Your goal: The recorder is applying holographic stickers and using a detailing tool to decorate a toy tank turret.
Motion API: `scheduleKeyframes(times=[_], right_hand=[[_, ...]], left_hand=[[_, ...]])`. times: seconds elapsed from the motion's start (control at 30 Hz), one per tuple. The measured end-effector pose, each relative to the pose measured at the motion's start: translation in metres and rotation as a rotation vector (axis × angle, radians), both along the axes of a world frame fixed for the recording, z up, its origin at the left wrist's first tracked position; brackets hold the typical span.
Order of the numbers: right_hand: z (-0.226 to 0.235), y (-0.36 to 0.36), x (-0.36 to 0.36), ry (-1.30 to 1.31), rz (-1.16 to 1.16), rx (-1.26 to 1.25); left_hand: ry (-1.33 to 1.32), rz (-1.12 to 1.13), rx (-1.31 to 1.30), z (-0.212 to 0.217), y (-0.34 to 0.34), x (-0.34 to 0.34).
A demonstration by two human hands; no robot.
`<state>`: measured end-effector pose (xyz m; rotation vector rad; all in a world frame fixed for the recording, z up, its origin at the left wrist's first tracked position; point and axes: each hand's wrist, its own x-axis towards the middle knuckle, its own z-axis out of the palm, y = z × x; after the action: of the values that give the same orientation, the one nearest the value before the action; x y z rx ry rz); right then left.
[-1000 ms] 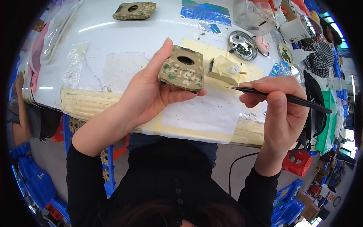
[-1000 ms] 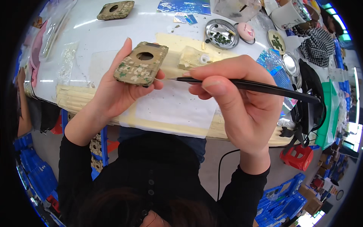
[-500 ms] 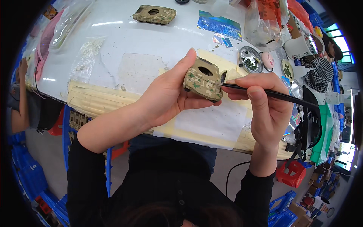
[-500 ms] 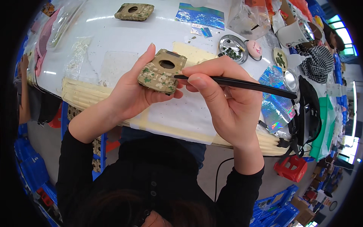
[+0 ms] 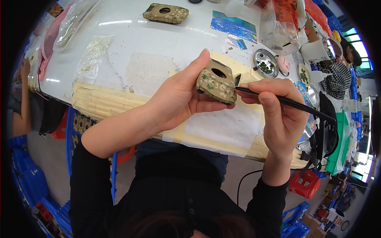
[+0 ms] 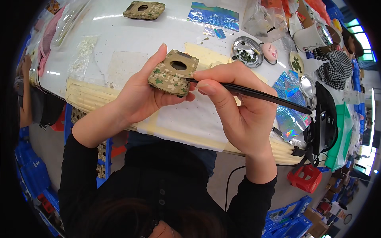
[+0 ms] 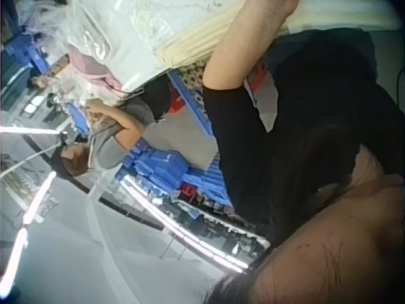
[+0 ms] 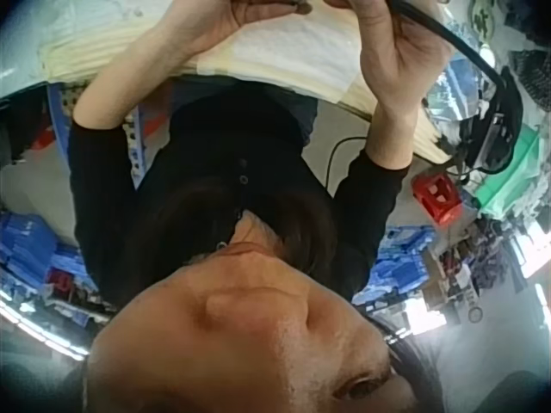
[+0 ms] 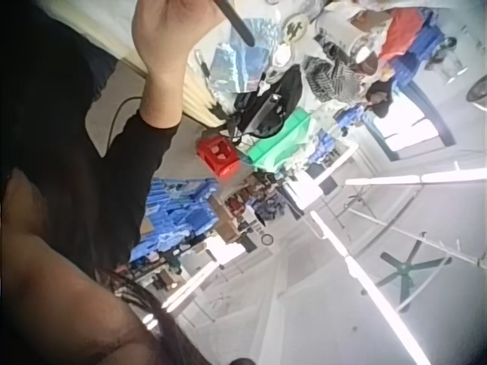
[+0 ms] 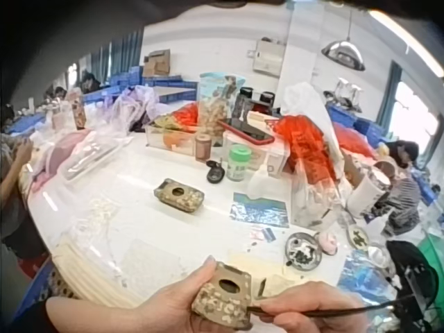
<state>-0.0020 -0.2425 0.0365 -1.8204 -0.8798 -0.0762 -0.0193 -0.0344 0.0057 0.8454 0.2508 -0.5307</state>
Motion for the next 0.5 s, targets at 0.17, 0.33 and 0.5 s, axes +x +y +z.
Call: scheduleKeyframes(times=[0.17,0.33,0.5], right_hand=[[0.0006,-0.0001,-0.0018,-0.001,-0.021,-0.029],[0.0003,-0.0003,-0.0017,-0.015,-0.021,-0.039],[0.0019,0.0004,-0.0026,-0.021,-0.015,-0.040]], left_hand=[[0.000,0.001,-0.008,-0.0004,0.0003,-0.0004],[0.005,0.015,0.002,0.0017,-0.0007,-0.0007],[-0.046,-0.052,-0.059,-0.0074,0.0054,0.0008]])
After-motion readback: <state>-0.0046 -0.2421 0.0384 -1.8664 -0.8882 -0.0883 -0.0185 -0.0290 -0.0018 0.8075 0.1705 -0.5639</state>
